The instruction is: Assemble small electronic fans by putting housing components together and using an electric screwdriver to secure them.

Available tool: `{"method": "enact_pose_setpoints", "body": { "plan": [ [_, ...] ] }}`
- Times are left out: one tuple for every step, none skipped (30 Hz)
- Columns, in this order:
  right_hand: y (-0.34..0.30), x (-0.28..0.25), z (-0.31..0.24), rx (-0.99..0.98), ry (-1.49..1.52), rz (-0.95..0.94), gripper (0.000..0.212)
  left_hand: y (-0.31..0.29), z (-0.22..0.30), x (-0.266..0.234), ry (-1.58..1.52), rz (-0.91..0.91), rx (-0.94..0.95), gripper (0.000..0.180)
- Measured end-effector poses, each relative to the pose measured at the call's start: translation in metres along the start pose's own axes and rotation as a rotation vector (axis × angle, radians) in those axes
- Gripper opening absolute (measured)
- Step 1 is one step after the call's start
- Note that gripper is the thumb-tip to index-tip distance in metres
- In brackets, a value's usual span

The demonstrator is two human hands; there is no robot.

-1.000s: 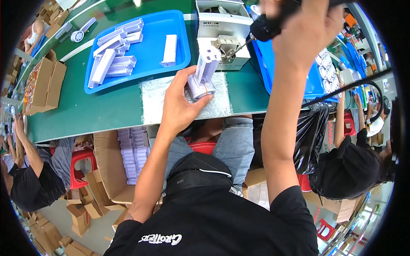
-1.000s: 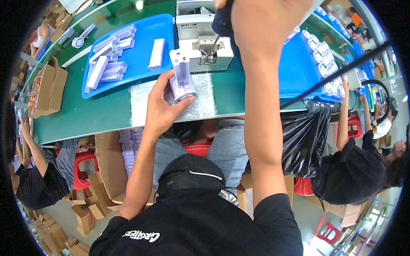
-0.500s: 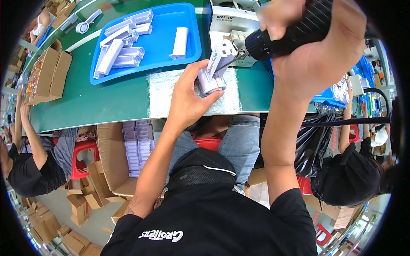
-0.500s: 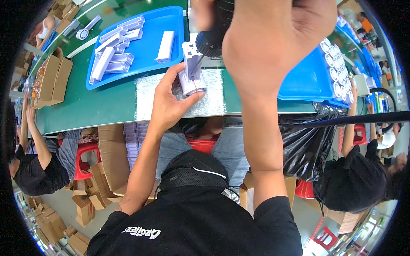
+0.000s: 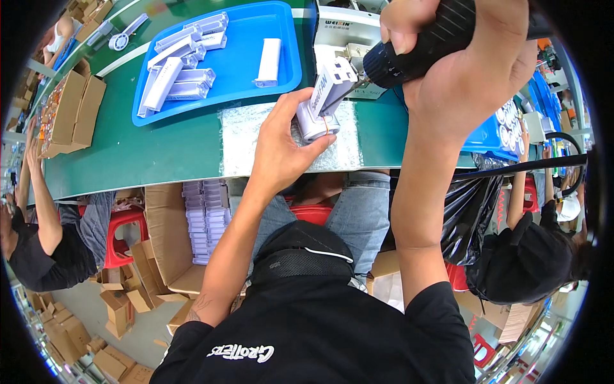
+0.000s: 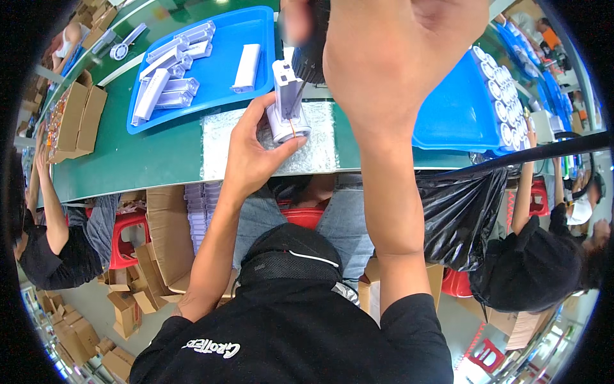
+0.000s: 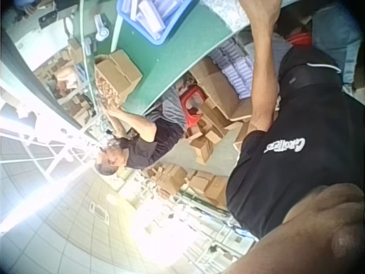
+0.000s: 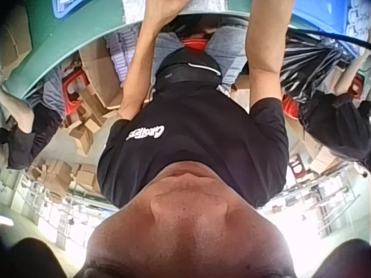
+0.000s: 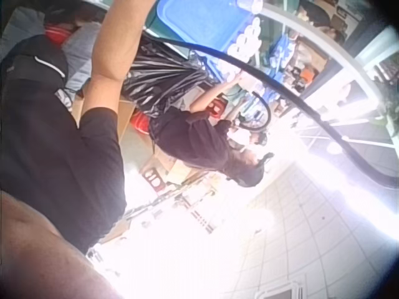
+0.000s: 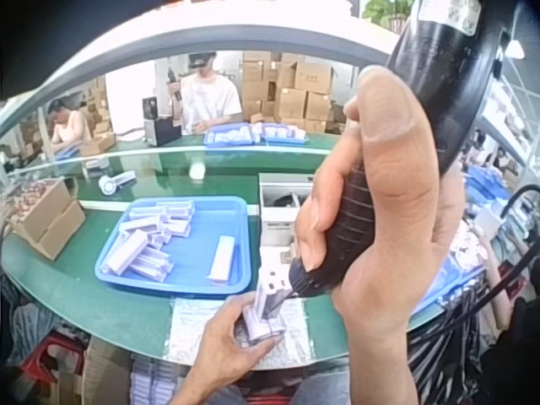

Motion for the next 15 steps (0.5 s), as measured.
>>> {"method": "enact_pose_setpoints", "body": {
  "plan": [
    [-0.001,0.000,0.000,0.000,0.000,0.000,0.039,0.000,0.000,0.000,0.000,0.000,-0.001,0.072],
    [-0.003,0.001,0.001,0.006,-0.030,0.007,0.040,0.000,0.000,0.000,0.001,0.002,0.002,0.072],
    [-0.004,0.002,0.001,0.010,-0.061,0.015,0.041,0.001,0.000,0.000,0.002,0.003,0.005,0.072],
    [-0.002,0.004,0.000,0.010,-0.062,0.016,0.041,0.001,0.000,0.000,0.002,0.002,0.005,0.072],
    [0.002,0.008,-0.003,0.007,-0.075,0.061,0.043,0.001,0.001,0.001,0.002,0.000,0.002,0.072],
    [0.004,0.009,-0.004,0.007,-0.086,0.105,0.045,0.001,0.001,0.001,0.003,0.000,-0.004,0.072],
    [0.003,0.009,-0.003,0.009,-0.086,0.105,0.045,0.001,0.000,0.001,0.003,0.000,-0.007,0.072],
    [0.002,0.008,-0.004,0.011,-0.079,0.103,0.045,0.000,0.000,0.001,0.002,0.000,-0.008,0.072],
    [0.002,0.008,-0.002,0.011,-0.071,0.102,0.045,0.001,0.000,0.000,0.001,-0.001,-0.007,0.071],
    [0.002,0.010,-0.001,0.012,-0.064,0.101,0.045,0.000,-0.001,0.000,0.001,-0.001,-0.008,0.071],
    [0.001,0.010,-0.001,0.013,-0.056,0.100,0.045,-0.001,-0.002,0.000,-0.002,0.004,-0.005,0.072],
    [0.003,0.008,0.000,0.012,-0.051,0.099,0.046,0.000,-0.002,0.000,-0.007,0.007,-0.001,0.072],
    [0.003,0.005,-0.002,0.011,-0.046,0.098,0.046,0.000,-0.001,0.001,-0.009,0.006,-0.001,0.072],
    [0.008,0.000,0.002,0.010,-0.040,0.096,0.046,0.001,0.000,0.001,-0.011,0.000,0.001,0.072],
    [0.006,0.000,0.002,0.012,-0.033,0.096,0.046,0.001,0.000,0.002,-0.010,-0.005,0.000,0.072]
  ]
}}
Point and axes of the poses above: each hand's wrist, its own y-axis towards the middle knuckle, its own x-axis out of the palm, z = x × y, the point moved 1 cm from there along y, towards the middle knuckle, and after that the axes turned 2 degrees about z, right-handed, at the moved point
